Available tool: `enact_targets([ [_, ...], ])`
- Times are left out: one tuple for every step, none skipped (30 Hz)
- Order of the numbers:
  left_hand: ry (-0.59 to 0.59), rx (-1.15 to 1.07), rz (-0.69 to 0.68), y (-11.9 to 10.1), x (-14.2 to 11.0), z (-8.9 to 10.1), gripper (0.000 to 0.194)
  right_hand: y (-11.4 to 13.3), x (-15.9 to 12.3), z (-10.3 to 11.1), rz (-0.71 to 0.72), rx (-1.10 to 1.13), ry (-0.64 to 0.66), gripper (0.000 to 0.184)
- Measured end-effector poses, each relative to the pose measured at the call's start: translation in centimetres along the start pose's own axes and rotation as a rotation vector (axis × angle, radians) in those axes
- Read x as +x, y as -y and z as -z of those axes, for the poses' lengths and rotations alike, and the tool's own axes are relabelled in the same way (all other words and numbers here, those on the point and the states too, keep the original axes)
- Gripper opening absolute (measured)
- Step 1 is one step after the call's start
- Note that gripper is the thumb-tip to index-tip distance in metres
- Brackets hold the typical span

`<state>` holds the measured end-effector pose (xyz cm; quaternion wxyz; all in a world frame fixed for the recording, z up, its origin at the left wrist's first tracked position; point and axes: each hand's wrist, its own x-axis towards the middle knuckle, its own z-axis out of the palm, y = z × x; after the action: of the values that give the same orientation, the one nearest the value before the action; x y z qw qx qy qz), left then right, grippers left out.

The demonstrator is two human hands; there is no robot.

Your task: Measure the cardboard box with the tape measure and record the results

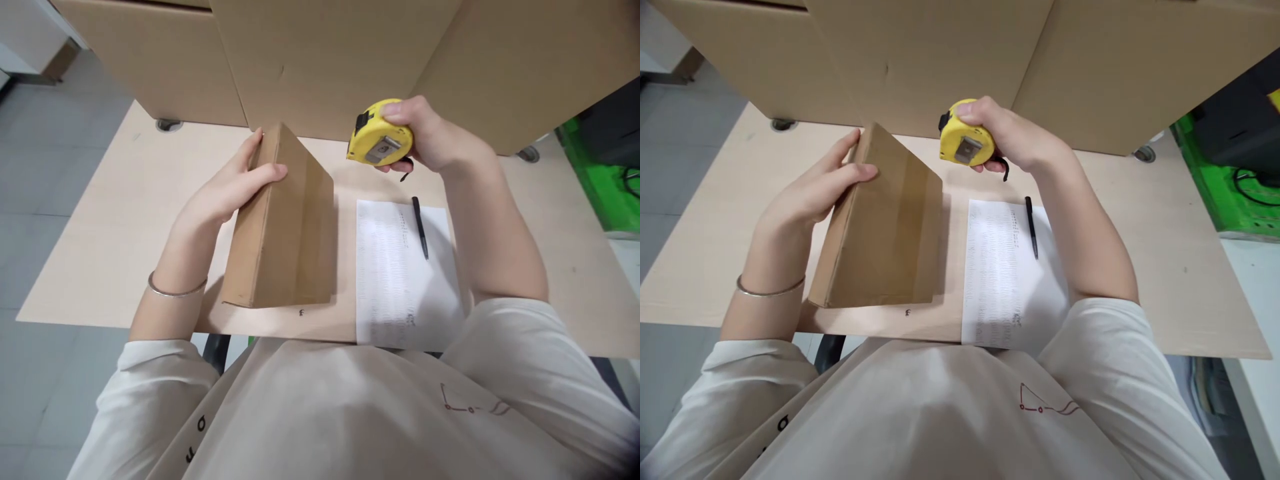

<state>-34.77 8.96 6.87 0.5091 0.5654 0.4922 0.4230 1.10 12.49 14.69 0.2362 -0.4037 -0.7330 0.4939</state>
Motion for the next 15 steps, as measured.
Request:
enact_targets([
  [-0.020,-0.051,0.019,0.3,0.1,-0.2,0.102,0.0,-0.3,0.0,-0.007,0.006,-0.013,0.036],
  [-0.032,-0.102,0.036,0.7,0.2,-0.6,0.101,-0.1,-0.7,0.1,-0.020,0.014,-0.024,0.039],
  [-0.033,-0.160,0.038,1.3,0.3,-1.1,0.098,-0.2,-1.2,0.2,-0.033,0.024,-0.036,0.042],
  [-0.034,-0.229,0.015,1.9,0.3,-1.9,0.095,-0.3,-1.6,0.3,-0.045,0.033,-0.049,0.045],
  [-0.019,-0.296,-0.005,2.7,0.2,-2.8,0.093,-0.4,-2.1,0.4,-0.056,0.040,-0.062,0.049],
  [0.008,-0.357,-0.018,3.5,0.0,-3.8,0.091,-0.6,-2.6,0.4,-0.065,0.046,-0.072,0.053],
  [0.041,-0.403,-0.015,4.4,-0.2,-4.8,0.090,-0.8,-3.0,0.5,-0.073,0.051,-0.078,0.056],
  [0.080,-0.434,-0.001,5.2,-0.5,-5.9,0.090,-1.0,-3.4,0.5,-0.082,0.057,-0.078,0.057],
  [0.119,-0.454,0.020,6.1,-0.7,-6.7,0.091,-1.3,-3.8,0.4,-0.092,0.063,-0.067,0.057],
  [0.151,-0.466,0.044,6.9,-0.9,-7.5,0.091,-1.6,-4.1,0.3,-0.103,0.070,-0.050,0.056],
  [0.171,-0.470,0.065,7.7,-1.0,-8.0,0.091,-2.0,-4.3,0.1,-0.114,0.078,-0.032,0.055],
  [0.176,-0.465,0.082,8.5,-1.1,-8.2,0.091,-2.4,-4.5,-0.1,-0.125,0.086,-0.019,0.054],
  [0.166,-0.450,0.094,9.2,-1.1,-8.3,0.090,-2.9,-4.5,-0.3,-0.135,0.092,-0.007,0.054],
  [0.148,-0.422,0.098,9.8,-1.1,-8.3,0.090,-3.4,-4.5,-0.5,-0.144,0.093,0.003,0.055],
  [0.130,-0.384,0.094,10.3,-1.1,-8.1,0.090,-3.9,-4.5,-0.7,-0.152,0.090,0.016,0.057],
])
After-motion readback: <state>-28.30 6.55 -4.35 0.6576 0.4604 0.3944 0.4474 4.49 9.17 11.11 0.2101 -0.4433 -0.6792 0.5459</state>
